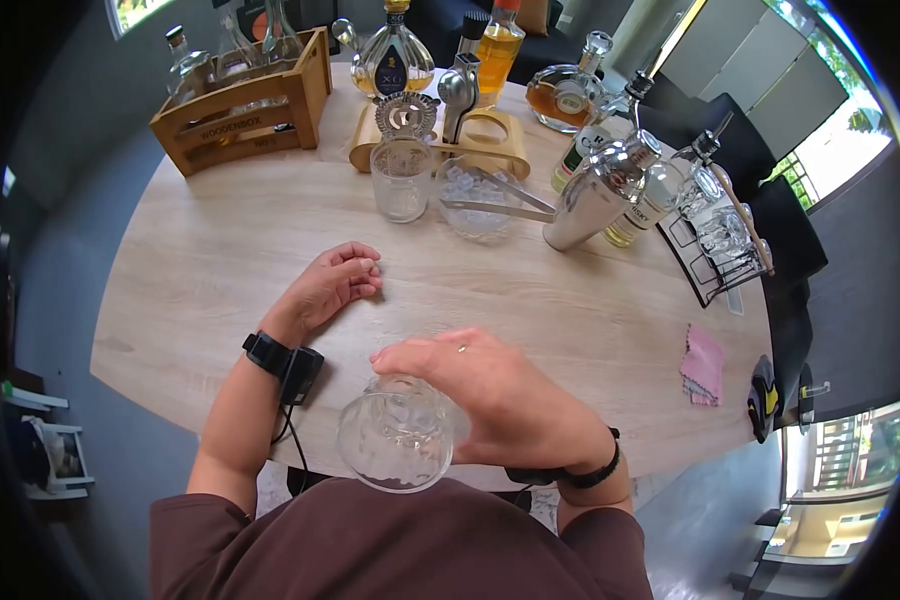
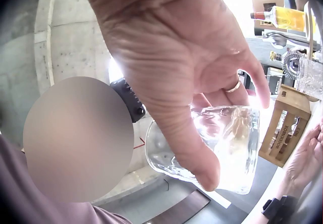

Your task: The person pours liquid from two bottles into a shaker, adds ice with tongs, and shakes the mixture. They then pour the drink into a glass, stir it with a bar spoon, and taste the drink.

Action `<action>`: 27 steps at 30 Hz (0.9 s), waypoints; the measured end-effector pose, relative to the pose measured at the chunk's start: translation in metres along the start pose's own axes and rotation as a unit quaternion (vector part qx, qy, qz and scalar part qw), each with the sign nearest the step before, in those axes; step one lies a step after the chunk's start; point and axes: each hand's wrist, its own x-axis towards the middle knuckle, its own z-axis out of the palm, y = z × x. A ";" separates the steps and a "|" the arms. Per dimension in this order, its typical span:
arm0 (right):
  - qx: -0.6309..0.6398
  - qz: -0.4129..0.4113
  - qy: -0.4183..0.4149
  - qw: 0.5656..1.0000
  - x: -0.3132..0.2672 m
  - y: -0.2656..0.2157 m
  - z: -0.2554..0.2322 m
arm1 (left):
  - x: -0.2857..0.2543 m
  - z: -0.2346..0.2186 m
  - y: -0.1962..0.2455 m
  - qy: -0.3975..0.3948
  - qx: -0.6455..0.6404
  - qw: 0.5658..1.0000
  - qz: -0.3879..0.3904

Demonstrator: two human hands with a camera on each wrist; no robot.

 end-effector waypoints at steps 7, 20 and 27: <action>-0.002 -0.015 -0.004 1.000 -0.002 -0.002 0.002 | 0.000 0.000 0.000 0.000 -0.007 1.000 0.006; -0.020 0.036 -0.031 0.999 0.002 0.013 0.004 | -0.001 -0.001 0.000 -0.008 -0.007 1.000 0.011; 0.080 0.147 -0.041 0.985 0.002 0.069 0.014 | 0.001 -0.003 -0.003 -0.016 -0.017 1.000 0.013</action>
